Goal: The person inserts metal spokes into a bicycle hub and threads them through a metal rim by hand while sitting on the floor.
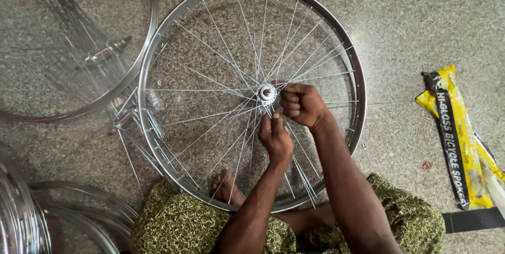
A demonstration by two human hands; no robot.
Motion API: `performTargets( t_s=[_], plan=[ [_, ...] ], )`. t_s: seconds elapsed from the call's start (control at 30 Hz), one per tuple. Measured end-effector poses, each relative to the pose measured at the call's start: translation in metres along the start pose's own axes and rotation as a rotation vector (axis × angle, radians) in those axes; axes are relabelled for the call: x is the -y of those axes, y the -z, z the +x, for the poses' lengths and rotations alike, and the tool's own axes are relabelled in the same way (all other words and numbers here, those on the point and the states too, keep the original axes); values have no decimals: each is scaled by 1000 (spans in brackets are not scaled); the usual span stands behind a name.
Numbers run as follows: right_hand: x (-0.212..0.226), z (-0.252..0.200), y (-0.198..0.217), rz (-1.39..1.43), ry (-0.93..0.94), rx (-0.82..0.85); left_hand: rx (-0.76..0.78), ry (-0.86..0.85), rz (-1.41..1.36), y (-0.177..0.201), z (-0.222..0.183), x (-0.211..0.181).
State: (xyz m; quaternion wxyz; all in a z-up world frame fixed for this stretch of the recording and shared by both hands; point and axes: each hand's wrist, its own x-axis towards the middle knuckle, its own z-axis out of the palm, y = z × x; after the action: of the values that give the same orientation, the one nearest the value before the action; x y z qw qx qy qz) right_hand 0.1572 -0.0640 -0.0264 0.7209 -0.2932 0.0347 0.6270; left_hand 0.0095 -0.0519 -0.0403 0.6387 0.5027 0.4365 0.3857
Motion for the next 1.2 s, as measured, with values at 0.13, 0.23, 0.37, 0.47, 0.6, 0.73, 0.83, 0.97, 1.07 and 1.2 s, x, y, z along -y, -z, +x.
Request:
performTargets(
  t_s=[0.13, 0.23, 0.37, 0.47, 0.6, 0.73, 0.83, 0.97, 1.07, 1.2],
  plan=[
    [-15, -6, -30, 247, 165, -266, -3, -110, 34, 2, 0, 5],
    [-9, -9, -42, 173, 271, -394, 18, -34, 14, 3, -3, -3],
    [-5, -26, -28, 280, 448, -470, 41, -50, 37, 1, -1, -10],
    [-68, -77, -28, 270, 585, -437, 14, -56, 75, 3, -1, -13],
    [-115, -141, -53, 326, 505, -610, 16, -76, -58, 0, 5, -13],
    [-100, -199, -50, -68, 206, -622, 52, 150, -192, 0, -1, -12],
    [-72, -204, -37, -981, 362, -625, 28, 126, -236, -3, 0, -7],
    [-47, -175, -29, -1738, 105, -846, 70, 89, -247, 3, -6, -5],
    [-54, -153, -30, -1942, 691, -601, 70, 94, -241, 6, -8, -15],
    [-60, -140, -19, -1915, 653, -650, 73, 95, -278, 9, -13, -19]
  ],
)
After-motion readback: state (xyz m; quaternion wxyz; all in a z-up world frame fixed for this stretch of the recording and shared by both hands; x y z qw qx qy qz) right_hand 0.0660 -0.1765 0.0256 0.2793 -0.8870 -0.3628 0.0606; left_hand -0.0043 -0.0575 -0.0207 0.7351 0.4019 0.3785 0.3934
